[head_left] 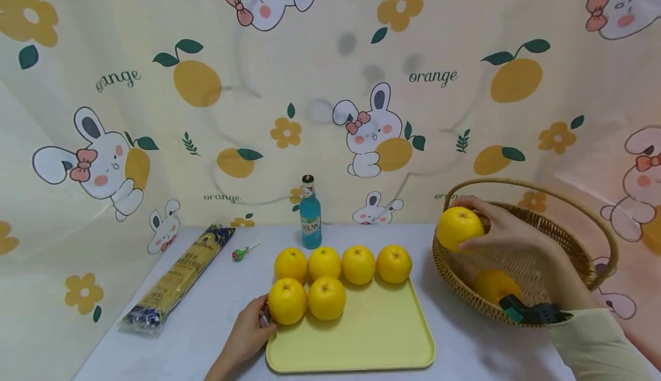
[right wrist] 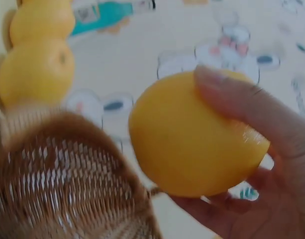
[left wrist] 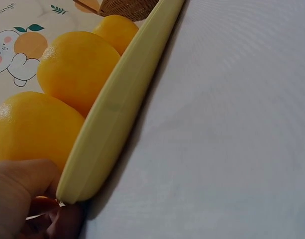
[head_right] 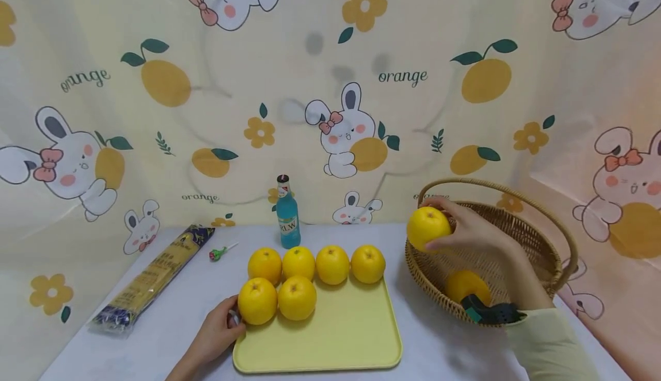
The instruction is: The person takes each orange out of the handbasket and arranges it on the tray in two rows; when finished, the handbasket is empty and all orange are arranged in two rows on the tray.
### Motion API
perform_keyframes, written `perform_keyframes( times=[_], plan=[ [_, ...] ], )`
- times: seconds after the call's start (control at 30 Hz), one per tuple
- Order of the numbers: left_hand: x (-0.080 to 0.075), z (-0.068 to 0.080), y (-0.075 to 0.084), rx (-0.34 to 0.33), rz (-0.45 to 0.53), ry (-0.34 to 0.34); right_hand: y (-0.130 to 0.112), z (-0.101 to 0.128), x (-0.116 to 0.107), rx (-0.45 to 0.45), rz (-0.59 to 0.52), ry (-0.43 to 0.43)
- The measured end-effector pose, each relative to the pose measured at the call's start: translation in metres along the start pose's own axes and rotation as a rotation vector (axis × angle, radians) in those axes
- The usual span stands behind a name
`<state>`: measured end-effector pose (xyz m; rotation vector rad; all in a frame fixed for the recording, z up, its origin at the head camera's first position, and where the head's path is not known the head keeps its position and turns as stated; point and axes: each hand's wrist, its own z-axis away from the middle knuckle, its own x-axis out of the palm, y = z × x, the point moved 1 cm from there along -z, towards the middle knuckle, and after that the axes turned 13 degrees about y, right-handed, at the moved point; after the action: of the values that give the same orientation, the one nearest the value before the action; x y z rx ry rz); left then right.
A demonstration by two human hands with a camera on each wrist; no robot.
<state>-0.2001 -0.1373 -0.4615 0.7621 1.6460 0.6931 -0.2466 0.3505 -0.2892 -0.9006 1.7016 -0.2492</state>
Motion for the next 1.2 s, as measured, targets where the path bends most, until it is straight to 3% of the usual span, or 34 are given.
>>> perform_keyframes(
  times=[0.27, 0.4, 0.6, 0.8, 0.97, 1.2],
  plan=[
    [-0.001, 0.002, 0.001, -0.014, 0.026, -0.034, -0.032, -0.001, 0.037, -0.056, -0.102, 0.013],
    [-0.001, 0.001, 0.002, 0.007, 0.021, -0.019, -0.043, -0.005, 0.06, -0.148, -0.179, 0.0],
    [-0.001, 0.001, 0.001, 0.024, 0.021, -0.014, -0.051, -0.003, 0.093, -0.225, -0.257, -0.077],
    [0.0, 0.0, 0.0, 0.039, 0.002, 0.007, -0.05, 0.001, 0.125, -0.297, -0.228, -0.114],
    [-0.001, -0.001, 0.0, 0.039, -0.003, 0.007, -0.049, 0.006, 0.149, -0.362, -0.165, -0.092],
    [-0.001, 0.001, -0.001, 0.025, -0.002, -0.011, -0.05, 0.017, 0.175, -0.361, -0.089, -0.069]
  ],
)
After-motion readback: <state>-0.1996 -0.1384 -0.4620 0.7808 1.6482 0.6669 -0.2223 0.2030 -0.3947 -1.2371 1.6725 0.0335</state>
